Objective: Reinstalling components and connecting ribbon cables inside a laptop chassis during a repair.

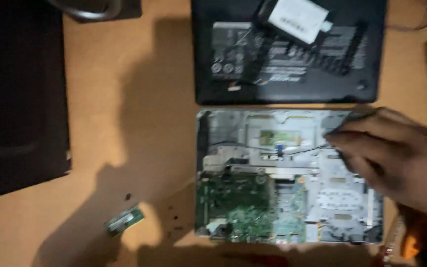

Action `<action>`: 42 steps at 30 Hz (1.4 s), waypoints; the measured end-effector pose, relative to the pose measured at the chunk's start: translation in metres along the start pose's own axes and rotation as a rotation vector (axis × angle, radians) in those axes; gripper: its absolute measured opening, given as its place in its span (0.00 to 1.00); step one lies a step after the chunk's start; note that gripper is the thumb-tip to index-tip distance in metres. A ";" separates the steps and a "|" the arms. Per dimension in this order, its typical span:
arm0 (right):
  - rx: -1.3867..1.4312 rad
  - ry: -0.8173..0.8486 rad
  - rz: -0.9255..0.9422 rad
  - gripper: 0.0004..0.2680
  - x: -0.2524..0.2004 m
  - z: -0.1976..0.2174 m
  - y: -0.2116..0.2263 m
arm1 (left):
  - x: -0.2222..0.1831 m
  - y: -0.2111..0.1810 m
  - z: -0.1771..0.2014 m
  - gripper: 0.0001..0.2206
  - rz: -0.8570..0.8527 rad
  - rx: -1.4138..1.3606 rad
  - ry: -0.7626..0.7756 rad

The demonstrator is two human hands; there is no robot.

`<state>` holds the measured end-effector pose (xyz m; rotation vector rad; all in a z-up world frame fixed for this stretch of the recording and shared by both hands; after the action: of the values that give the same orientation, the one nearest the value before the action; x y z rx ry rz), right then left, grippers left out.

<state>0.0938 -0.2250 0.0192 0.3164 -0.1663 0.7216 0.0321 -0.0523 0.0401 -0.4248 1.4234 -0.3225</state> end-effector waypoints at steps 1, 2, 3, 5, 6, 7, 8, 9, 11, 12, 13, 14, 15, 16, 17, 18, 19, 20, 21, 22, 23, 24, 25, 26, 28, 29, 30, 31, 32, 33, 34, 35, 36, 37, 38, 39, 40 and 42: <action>0.012 -0.008 0.012 0.11 -0.002 -0.002 0.001 | -0.001 0.003 -0.001 0.18 -0.002 -0.010 -0.005; 0.016 -0.018 0.028 0.12 -0.003 -0.002 -0.001 | -0.002 0.005 0.000 0.18 -0.010 -0.019 -0.017; 0.020 -0.027 0.043 0.12 -0.006 -0.004 -0.004 | -0.002 0.006 0.000 0.19 -0.018 -0.028 -0.030; 0.000 -0.044 0.004 0.12 -0.009 -0.006 -0.004 | -0.002 0.006 0.003 0.19 -0.038 -0.027 -0.057; -0.024 -0.056 -0.037 0.12 -0.009 -0.004 -0.008 | -0.002 0.003 0.006 0.19 -0.065 -0.026 -0.081; -0.028 -0.063 -0.030 0.12 -0.007 -0.004 -0.004 | 0.012 0.034 -0.006 0.19 -0.065 -0.025 -0.092; -0.004 -0.091 -0.047 0.12 -0.006 -0.002 -0.001 | 0.008 0.034 0.038 0.14 -0.369 0.177 -0.736; 0.020 -0.120 -0.064 0.13 -0.005 0.001 0.002 | -0.033 0.035 0.048 0.08 -0.715 0.386 -1.355; 0.057 -0.107 -0.043 0.17 -0.008 -0.008 0.009 | -0.025 0.043 0.056 0.09 -0.687 0.444 -1.436; 0.095 -0.085 -0.019 0.22 -0.010 -0.012 0.015 | -0.024 0.048 0.060 0.13 -0.656 0.492 -1.517; 0.091 -0.081 -0.015 0.22 -0.002 -0.008 0.025 | -0.022 0.051 0.062 0.13 -0.656 0.487 -1.522; 0.142 -0.060 -0.066 0.18 0.006 -0.007 0.030 | -0.020 0.055 0.066 0.14 -0.651 0.449 -1.539; 0.193 -0.038 -0.119 0.15 0.014 -0.007 0.036 | -0.019 0.059 0.070 0.14 -0.646 0.411 -1.555; 0.188 -0.034 -0.113 0.15 0.014 -0.010 0.037 | -0.017 0.061 0.070 0.14 -0.647 0.406 -1.562; 0.172 0.007 -0.070 0.16 0.013 -0.017 0.042 | -0.017 0.064 0.072 0.13 -0.673 0.340 -1.571; 0.159 0.051 -0.033 0.18 0.011 -0.024 0.048 | -0.017 0.068 0.073 0.11 -0.699 0.272 -1.571; 0.157 0.057 -0.034 0.18 0.017 -0.025 0.051 | -0.016 0.067 0.074 0.11 -0.701 0.265 -1.569; 0.125 0.043 -0.026 0.16 0.025 -0.025 0.055 | -0.017 0.065 0.074 0.09 -0.733 0.254 -1.555; 0.094 0.030 -0.019 0.14 0.032 -0.024 0.059 | -0.017 0.064 0.073 0.08 -0.766 0.243 -1.541; 0.091 0.035 -0.018 0.14 0.039 -0.025 0.062 | -0.016 0.065 0.073 0.08 -0.768 0.236 -1.542; 0.129 -0.004 -0.043 0.14 0.047 -0.022 0.065 | -0.016 0.065 0.072 0.06 -0.801 0.210 -1.536; 0.164 -0.047 -0.062 0.14 0.055 -0.018 0.066 | -0.017 0.064 0.072 0.05 -0.834 0.187 -1.538; 0.159 -0.045 -0.055 0.14 0.063 -0.020 0.069 | -0.018 0.066 0.073 0.05 -0.836 0.183 -1.546; 0.205 -0.104 -0.038 0.12 0.070 -0.015 0.074 | -0.017 0.065 0.072 0.05 -0.842 0.189 -1.532; 0.246 -0.157 -0.015 0.09 0.077 -0.014 0.081 | -0.017 0.067 0.070 0.06 -0.847 0.188 -1.525; 0.224 -0.163 -0.026 0.10 0.078 -0.016 0.080 | -0.017 0.067 0.070 0.05 -0.848 0.194 -1.522; 0.204 -0.170 -0.037 0.10 0.079 -0.019 0.080 | -0.017 0.067 0.069 0.05 -0.847 0.201 -1.518; 0.202 -0.164 -0.030 0.10 0.080 -0.021 0.080 | -0.016 0.067 0.069 0.05 -0.846 0.194 -1.525; 0.212 -0.177 -0.032 0.09 0.081 -0.022 0.080 | -0.017 0.067 0.069 0.04 -0.865 0.182 -1.535; 0.222 -0.189 -0.034 0.08 0.082 -0.023 0.080 | -0.018 0.066 0.070 0.03 -0.884 0.170 -1.545; 0.223 -0.189 -0.029 0.08 0.084 -0.023 0.082 | -0.019 0.066 0.071 0.03 -0.881 0.169 -1.550; 0.251 -0.193 -0.036 0.07 0.086 -0.023 0.082 | -0.021 0.065 0.071 0.02 -0.898 0.177 -1.550; 0.278 -0.195 -0.048 0.05 0.087 -0.023 0.083 | -0.022 0.063 0.071 0.01 -0.919 0.183 -1.544; 0.277 -0.193 -0.048 0.05 0.089 -0.023 0.083 | -0.022 0.064 0.071 0.01 -0.920 0.181 -1.543; 0.270 -0.198 -0.050 0.05 0.090 -0.023 0.083 | -0.021 0.065 0.071 0.01 -0.904 0.187 -1.552; 0.264 -0.202 -0.051 0.04 0.091 -0.023 0.083 | -0.020 0.066 0.070 0.02 -0.887 0.193 -1.561; 0.266 -0.200 -0.048 0.04 0.090 -0.024 0.084 | -0.018 0.067 0.070 0.02 -0.883 0.192 -1.564; 0.278 -0.142 -0.123 0.04 0.088 -0.033 0.079 | -0.016 0.069 0.070 0.09 -0.905 0.174 -1.569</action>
<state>0.1076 -0.1037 0.0286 0.6388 -0.1791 0.6007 0.0967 0.0229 0.0286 -0.8794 -0.3888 -0.6170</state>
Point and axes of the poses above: each hand's wrist, its own x-axis towards the middle knuckle, its own z-axis out of the back of the hand, y = z × x, the point moved 10 cm from there along x, towards the middle knuckle, and after that the axes turned 12 degrees about -y, right-handed, at the moved point
